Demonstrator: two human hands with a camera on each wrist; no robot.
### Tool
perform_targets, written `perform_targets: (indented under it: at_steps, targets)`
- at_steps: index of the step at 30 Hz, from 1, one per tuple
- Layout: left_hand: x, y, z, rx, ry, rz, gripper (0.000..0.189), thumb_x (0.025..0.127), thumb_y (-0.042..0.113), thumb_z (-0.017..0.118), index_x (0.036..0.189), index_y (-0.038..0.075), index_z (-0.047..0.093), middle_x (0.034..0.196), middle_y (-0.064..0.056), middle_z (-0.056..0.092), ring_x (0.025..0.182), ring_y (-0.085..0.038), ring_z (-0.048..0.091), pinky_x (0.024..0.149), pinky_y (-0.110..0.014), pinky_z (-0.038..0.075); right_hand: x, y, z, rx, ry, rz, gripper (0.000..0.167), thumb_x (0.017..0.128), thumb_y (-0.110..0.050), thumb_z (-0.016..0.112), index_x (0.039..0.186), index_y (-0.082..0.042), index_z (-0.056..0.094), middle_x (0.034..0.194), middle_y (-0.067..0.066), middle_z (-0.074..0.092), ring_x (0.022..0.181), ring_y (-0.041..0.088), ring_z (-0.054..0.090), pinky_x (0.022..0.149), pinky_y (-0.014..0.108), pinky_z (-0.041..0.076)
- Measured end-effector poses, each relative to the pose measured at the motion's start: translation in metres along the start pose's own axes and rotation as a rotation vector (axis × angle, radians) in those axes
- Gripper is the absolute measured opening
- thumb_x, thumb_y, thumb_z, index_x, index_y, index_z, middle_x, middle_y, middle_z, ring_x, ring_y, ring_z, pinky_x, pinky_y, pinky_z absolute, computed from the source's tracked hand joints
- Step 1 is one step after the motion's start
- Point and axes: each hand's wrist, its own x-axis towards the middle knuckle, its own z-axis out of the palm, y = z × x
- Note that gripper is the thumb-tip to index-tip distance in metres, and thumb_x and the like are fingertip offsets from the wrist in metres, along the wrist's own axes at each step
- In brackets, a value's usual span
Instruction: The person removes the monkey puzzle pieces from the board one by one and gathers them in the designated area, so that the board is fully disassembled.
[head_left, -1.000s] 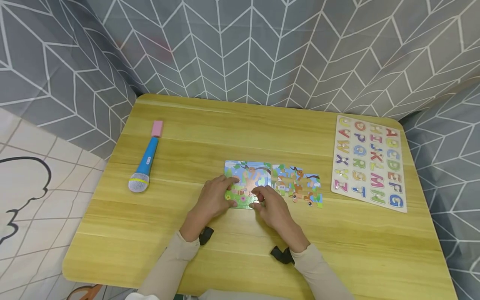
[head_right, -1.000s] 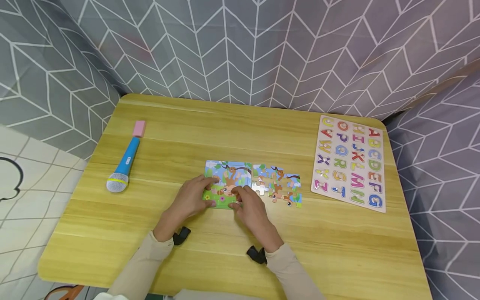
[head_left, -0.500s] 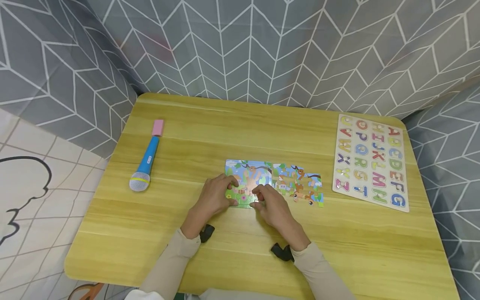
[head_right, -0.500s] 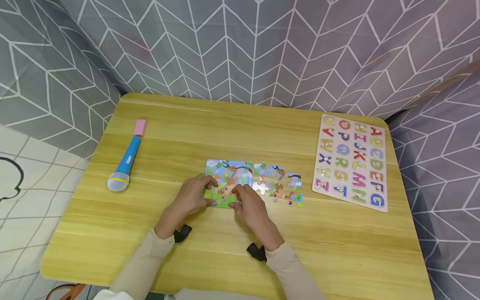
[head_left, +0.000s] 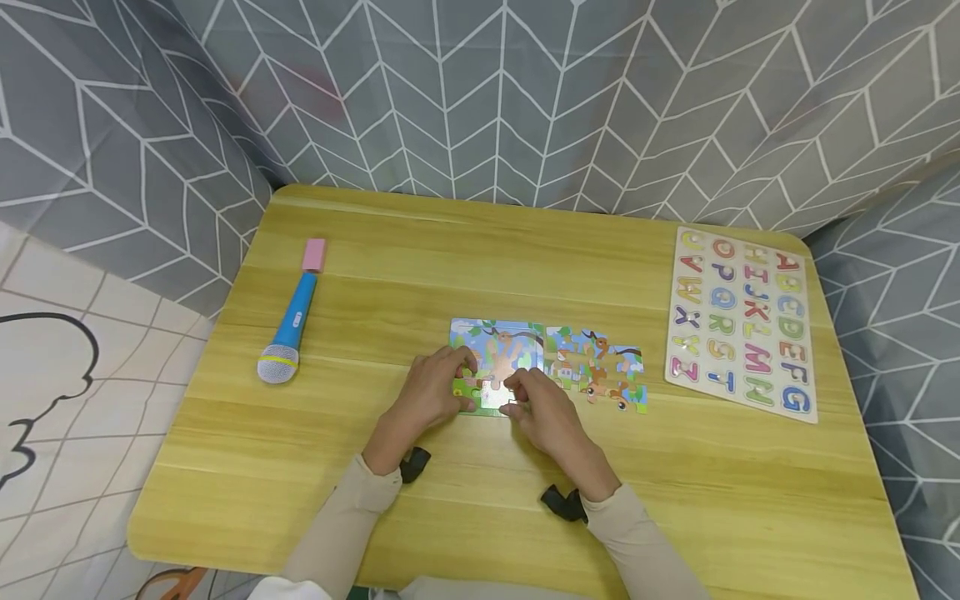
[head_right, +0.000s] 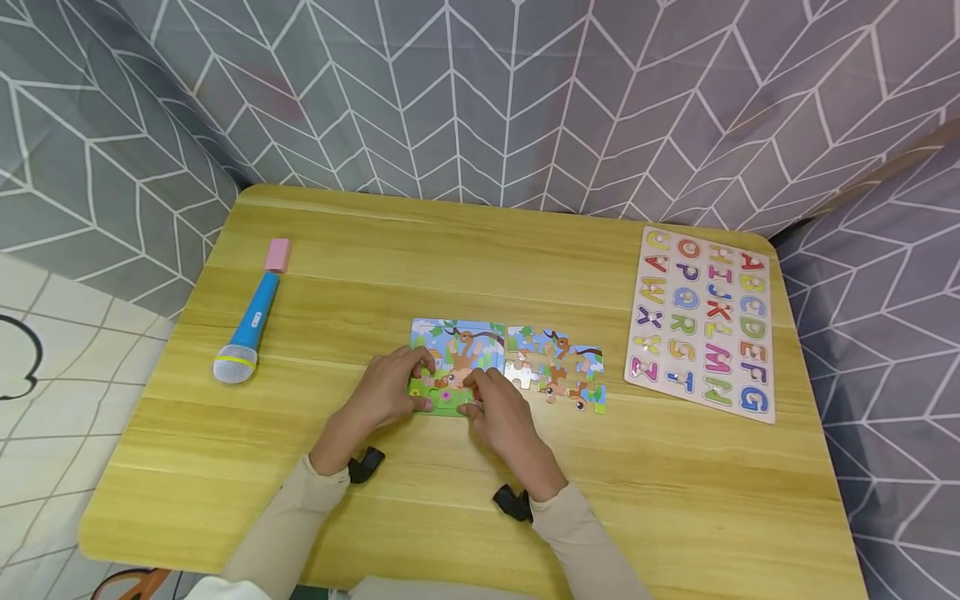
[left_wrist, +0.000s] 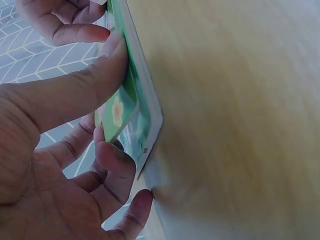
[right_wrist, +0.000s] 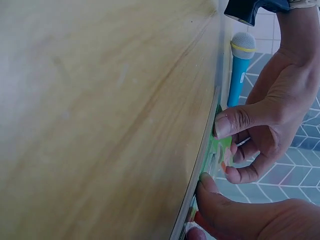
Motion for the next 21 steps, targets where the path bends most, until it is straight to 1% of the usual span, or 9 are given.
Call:
perform_targets:
  at_steps: [2,4,9,12,14,16,18,19,21]
  targets:
    - [0.000,0.001,0.000,-0.002,0.004,0.001,0.050,0.068,0.021,0.093,0.108,0.016,0.063,0.096,-0.002,0.064,0.091,-0.022,0.062,0.101,-0.052,0.044,0.000,0.000,0.000,0.004,0.000,0.001,0.027,0.086,-0.012,0.079,0.109,-0.009,0.067,0.087,0.001,0.059,0.076,0.012,0.051,0.063,0.024,0.044]
    - [-0.001,0.001,-0.001,0.000,0.005,0.001,0.052,0.069,0.021,0.093,0.111,0.015,0.063,0.095,-0.002,0.064,0.089,-0.021,0.061,0.101,-0.052,0.044,0.000,0.000,0.000,0.007,-0.001,0.003,0.028,0.085,-0.013,0.079,0.110,-0.009,0.067,0.087,0.001,0.059,0.075,0.012,0.051,0.063,0.024,0.044]
    - [-0.003,-0.003,-0.002,0.005,0.008,-0.007,0.066,0.070,0.025,0.092,0.129,0.016,0.062,0.096,-0.001,0.060,0.085,-0.019,0.056,0.099,-0.050,0.044,0.000,0.001,0.001,0.012,0.002,0.001,0.029,0.085,-0.014,0.080,0.111,-0.009,0.067,0.087,0.001,0.058,0.075,0.012,0.049,0.063,0.024,0.042]
    - [-0.004,-0.007,-0.002,-0.008,0.011,-0.011,0.075,0.071,0.028,0.092,0.138,0.019,0.058,0.100,-0.002,0.058,0.086,-0.018,0.054,0.098,-0.047,0.044,0.001,0.002,0.001,0.015,0.010,0.001,0.029,0.085,-0.014,0.080,0.111,-0.010,0.067,0.086,0.000,0.057,0.073,0.011,0.048,0.062,0.023,0.040]
    - [-0.004,-0.009,-0.003,-0.028,0.016,-0.014,0.080,0.071,0.028,0.092,0.141,0.020,0.055,0.106,-0.003,0.056,0.091,-0.020,0.053,0.096,-0.045,0.045,0.001,0.002,0.001,0.023,0.014,0.007,0.028,0.085,-0.015,0.080,0.110,-0.010,0.068,0.085,0.000,0.057,0.072,0.011,0.047,0.062,0.023,0.040]
    - [-0.005,-0.011,-0.003,-0.041,0.019,-0.010,0.085,0.071,0.029,0.093,0.145,0.021,0.053,0.116,-0.006,0.055,0.101,-0.024,0.054,0.099,-0.046,0.046,0.002,0.002,0.001,0.030,0.013,0.025,0.028,0.084,-0.015,0.081,0.110,-0.010,0.070,0.084,0.000,0.057,0.071,0.011,0.046,0.063,0.023,0.039]
    - [-0.006,-0.012,-0.003,-0.039,0.013,-0.005,0.092,0.069,0.029,0.094,0.149,0.019,0.049,0.134,-0.010,0.052,0.119,-0.030,0.051,0.107,-0.050,0.044,0.002,0.002,0.000,0.034,0.011,0.038,0.028,0.083,-0.015,0.082,0.109,-0.010,0.071,0.083,0.000,0.057,0.070,0.011,0.045,0.062,0.023,0.038]
    - [-0.007,-0.013,-0.003,-0.031,0.003,-0.005,0.096,0.068,0.030,0.094,0.151,0.018,0.046,0.144,-0.011,0.047,0.130,-0.033,0.047,0.112,-0.053,0.041,0.002,0.001,0.000,0.035,0.007,0.044,0.028,0.083,-0.015,0.082,0.109,-0.010,0.071,0.082,0.000,0.058,0.069,0.011,0.045,0.062,0.023,0.038]
    - [-0.008,-0.014,-0.003,0.000,-0.026,0.004,0.104,0.068,0.032,0.094,0.155,0.015,0.040,0.161,-0.012,0.034,0.147,-0.037,0.034,0.122,-0.058,0.030,0.001,0.001,-0.001,0.033,0.002,0.053,0.029,0.082,-0.015,0.083,0.109,-0.010,0.072,0.082,0.000,0.058,0.068,0.011,0.045,0.061,0.022,0.038]
